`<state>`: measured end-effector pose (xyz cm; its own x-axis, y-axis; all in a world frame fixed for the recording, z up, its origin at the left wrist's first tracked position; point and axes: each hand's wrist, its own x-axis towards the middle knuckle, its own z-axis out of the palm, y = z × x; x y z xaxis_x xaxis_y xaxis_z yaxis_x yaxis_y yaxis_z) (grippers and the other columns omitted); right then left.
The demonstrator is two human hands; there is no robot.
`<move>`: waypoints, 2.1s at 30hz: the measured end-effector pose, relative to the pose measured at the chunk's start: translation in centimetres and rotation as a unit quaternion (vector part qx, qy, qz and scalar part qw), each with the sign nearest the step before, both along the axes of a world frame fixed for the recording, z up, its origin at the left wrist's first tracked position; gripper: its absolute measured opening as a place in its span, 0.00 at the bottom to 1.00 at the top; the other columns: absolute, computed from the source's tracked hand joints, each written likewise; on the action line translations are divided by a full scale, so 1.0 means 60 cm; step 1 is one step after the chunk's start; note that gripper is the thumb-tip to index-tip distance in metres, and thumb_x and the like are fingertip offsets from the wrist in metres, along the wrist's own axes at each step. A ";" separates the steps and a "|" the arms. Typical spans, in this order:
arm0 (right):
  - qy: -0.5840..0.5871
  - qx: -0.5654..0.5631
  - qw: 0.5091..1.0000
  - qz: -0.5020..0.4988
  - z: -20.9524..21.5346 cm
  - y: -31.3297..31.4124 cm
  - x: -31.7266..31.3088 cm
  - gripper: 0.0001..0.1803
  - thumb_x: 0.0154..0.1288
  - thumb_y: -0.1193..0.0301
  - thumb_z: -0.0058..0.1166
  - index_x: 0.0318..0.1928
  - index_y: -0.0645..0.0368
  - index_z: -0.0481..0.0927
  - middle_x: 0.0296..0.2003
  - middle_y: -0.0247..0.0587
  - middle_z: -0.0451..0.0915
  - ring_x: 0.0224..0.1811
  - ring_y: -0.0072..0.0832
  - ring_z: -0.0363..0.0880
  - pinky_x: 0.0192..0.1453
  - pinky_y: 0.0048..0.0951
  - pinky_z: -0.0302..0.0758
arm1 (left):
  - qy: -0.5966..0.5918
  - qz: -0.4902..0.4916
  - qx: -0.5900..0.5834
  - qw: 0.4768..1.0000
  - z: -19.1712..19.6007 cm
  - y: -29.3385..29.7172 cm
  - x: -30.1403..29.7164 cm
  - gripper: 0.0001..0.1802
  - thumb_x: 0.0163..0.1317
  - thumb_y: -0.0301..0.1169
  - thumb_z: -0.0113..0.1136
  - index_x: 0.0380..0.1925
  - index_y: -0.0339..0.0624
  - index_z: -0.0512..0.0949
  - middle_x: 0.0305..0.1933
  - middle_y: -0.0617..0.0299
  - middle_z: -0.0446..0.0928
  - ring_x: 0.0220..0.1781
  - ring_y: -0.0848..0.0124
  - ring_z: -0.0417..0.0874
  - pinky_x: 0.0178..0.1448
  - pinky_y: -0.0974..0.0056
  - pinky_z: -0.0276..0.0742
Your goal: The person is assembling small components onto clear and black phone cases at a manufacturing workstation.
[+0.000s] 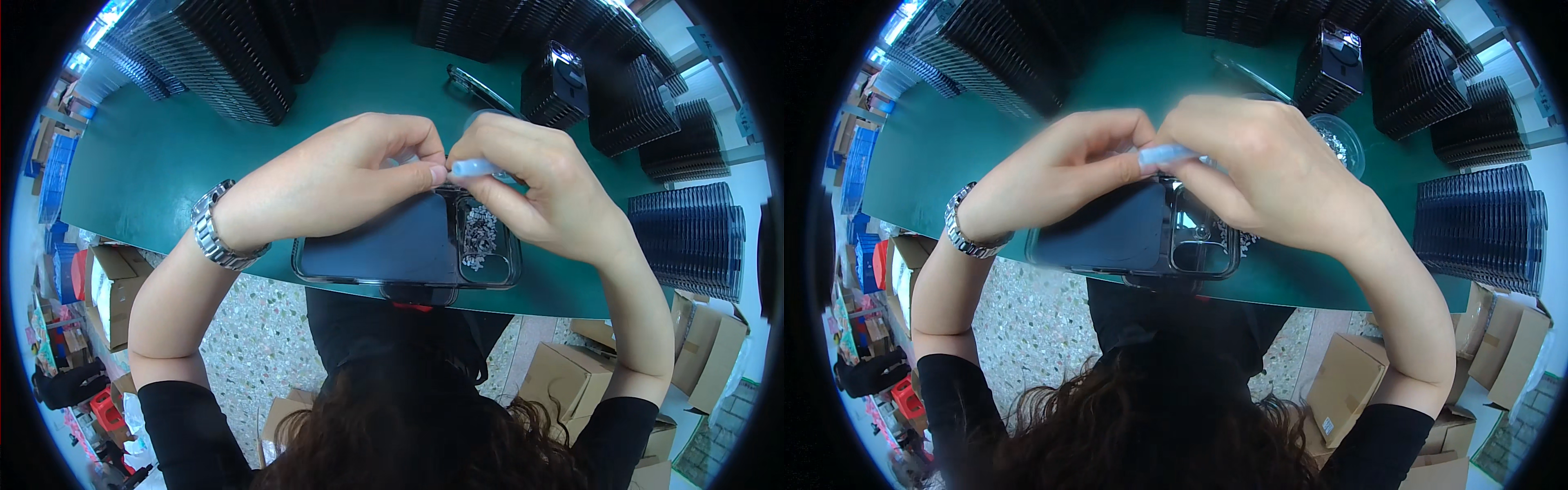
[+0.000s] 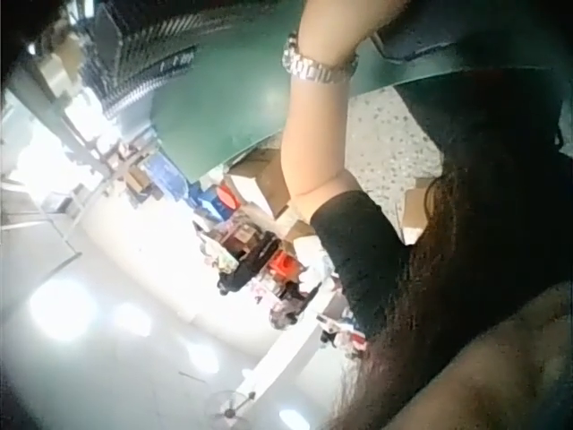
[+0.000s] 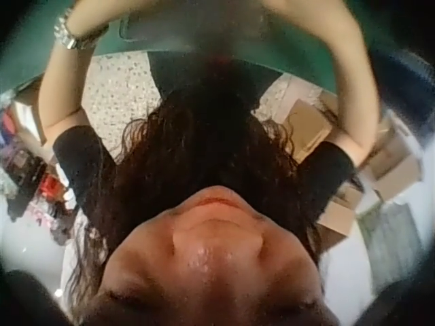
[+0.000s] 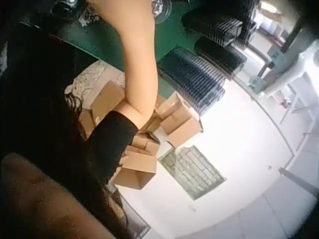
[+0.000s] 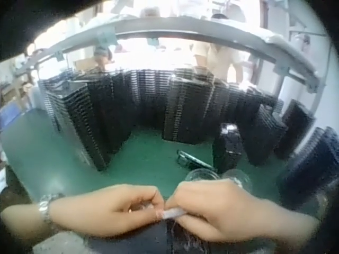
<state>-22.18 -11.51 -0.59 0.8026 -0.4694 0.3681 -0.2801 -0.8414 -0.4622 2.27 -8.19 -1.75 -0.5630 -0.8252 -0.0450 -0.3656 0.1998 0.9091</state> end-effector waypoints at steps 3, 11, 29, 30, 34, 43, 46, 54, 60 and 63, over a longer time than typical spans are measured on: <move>0.024 0.003 0.999 -0.035 0.009 0.004 0.004 0.06 0.66 0.78 0.64 0.42 0.65 0.83 0.33 0.44 0.81 0.35 0.37 0.82 0.38 0.33 0.77 | -0.023 0.014 -0.021 0.999 0.008 -0.001 -0.003 0.14 0.75 0.37 0.60 0.44 0.35 0.81 0.36 0.54 0.83 0.38 0.67 0.81 0.48 0.60 0.79; 0.021 0.014 0.999 -0.048 0.009 0.005 0.008 0.08 0.64 0.74 0.63 0.39 0.65 0.80 0.33 0.49 0.79 0.36 0.47 0.81 0.41 0.42 0.77 | -0.068 0.035 -0.049 0.996 0.015 0.012 -0.004 0.11 0.77 0.33 0.61 0.45 0.33 0.80 0.32 0.69 0.77 0.36 0.83 0.72 0.41 0.71 0.74; 0.078 -0.015 0.991 -0.103 0.010 0.019 0.022 0.06 0.66 0.73 0.59 0.36 0.63 0.81 0.33 0.52 0.82 0.39 0.55 0.84 0.44 0.53 0.80 | -0.118 0.074 -0.164 0.977 0.013 0.022 -0.018 0.11 0.72 0.31 0.64 0.47 0.34 0.82 0.32 0.50 0.82 0.31 0.71 0.78 0.39 0.61 0.76; 0.076 -0.016 0.991 -0.107 0.011 0.020 0.022 0.06 0.66 0.73 0.59 0.37 0.63 0.81 0.33 0.52 0.82 0.40 0.55 0.84 0.45 0.53 0.80 | -0.118 0.073 -0.165 0.977 0.011 0.022 -0.019 0.11 0.72 0.31 0.64 0.47 0.34 0.82 0.32 0.50 0.82 0.31 0.71 0.78 0.39 0.61 0.76; 0.066 -0.001 0.993 -0.103 0.003 0.014 0.012 0.07 0.66 0.71 0.60 0.37 0.63 0.81 0.34 0.53 0.82 0.41 0.55 0.83 0.46 0.52 0.80 | -0.119 0.074 -0.218 0.966 0.005 0.022 -0.021 0.09 0.71 0.31 0.64 0.44 0.36 0.81 0.32 0.47 0.80 0.29 0.55 0.79 0.36 0.56 0.75; 0.111 -0.080 0.984 -0.115 0.005 0.051 -0.004 0.17 0.72 0.72 0.61 0.58 0.65 0.83 0.41 0.49 0.81 0.43 0.47 0.84 0.45 0.43 0.80 | -0.194 0.081 -0.326 0.922 0.006 0.034 -0.030 0.06 0.71 0.29 0.64 0.39 0.39 0.78 0.33 0.48 0.80 0.36 0.46 0.83 0.38 0.50 0.78; 0.118 -0.088 0.981 -0.125 0.006 0.057 -0.002 0.14 0.73 0.73 0.60 0.56 0.65 0.84 0.39 0.47 0.82 0.41 0.46 0.85 0.42 0.43 0.81 | -0.180 0.084 -0.332 0.922 0.010 0.043 -0.036 0.06 0.70 0.27 0.64 0.39 0.38 0.77 0.35 0.48 0.80 0.37 0.46 0.83 0.39 0.50 0.78; 0.068 -0.092 0.978 -0.174 -0.011 0.076 0.010 0.10 0.70 0.76 0.62 0.50 0.64 0.83 0.37 0.45 0.82 0.33 0.46 0.85 0.34 0.41 0.80 | -0.187 0.129 -0.324 0.918 0.011 0.064 -0.046 0.08 0.68 0.26 0.68 0.40 0.36 0.77 0.35 0.48 0.80 0.36 0.47 0.83 0.39 0.52 0.77; 0.070 -0.134 0.981 -0.124 -0.006 0.082 0.002 0.13 0.68 0.77 0.63 0.52 0.65 0.82 0.39 0.46 0.81 0.38 0.42 0.84 0.37 0.39 0.81 | -0.178 0.135 -0.328 0.918 0.025 0.080 -0.045 0.08 0.66 0.25 0.70 0.40 0.36 0.79 0.34 0.49 0.79 0.35 0.48 0.83 0.38 0.54 0.78; 0.095 -0.129 0.980 -0.118 0.003 0.082 0.006 0.15 0.67 0.77 0.64 0.53 0.65 0.82 0.40 0.46 0.81 0.40 0.41 0.83 0.39 0.39 0.81 | -0.179 0.139 -0.333 0.915 0.031 0.083 -0.042 0.09 0.65 0.25 0.71 0.39 0.37 0.79 0.33 0.49 0.79 0.34 0.49 0.83 0.38 0.54 0.78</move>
<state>-21.81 -6.60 -0.42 0.7481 -0.5614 0.3537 -0.5417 -0.8246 -0.1631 -0.28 -3.21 0.10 -0.3754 -0.8455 0.3797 -0.7371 0.5207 0.4307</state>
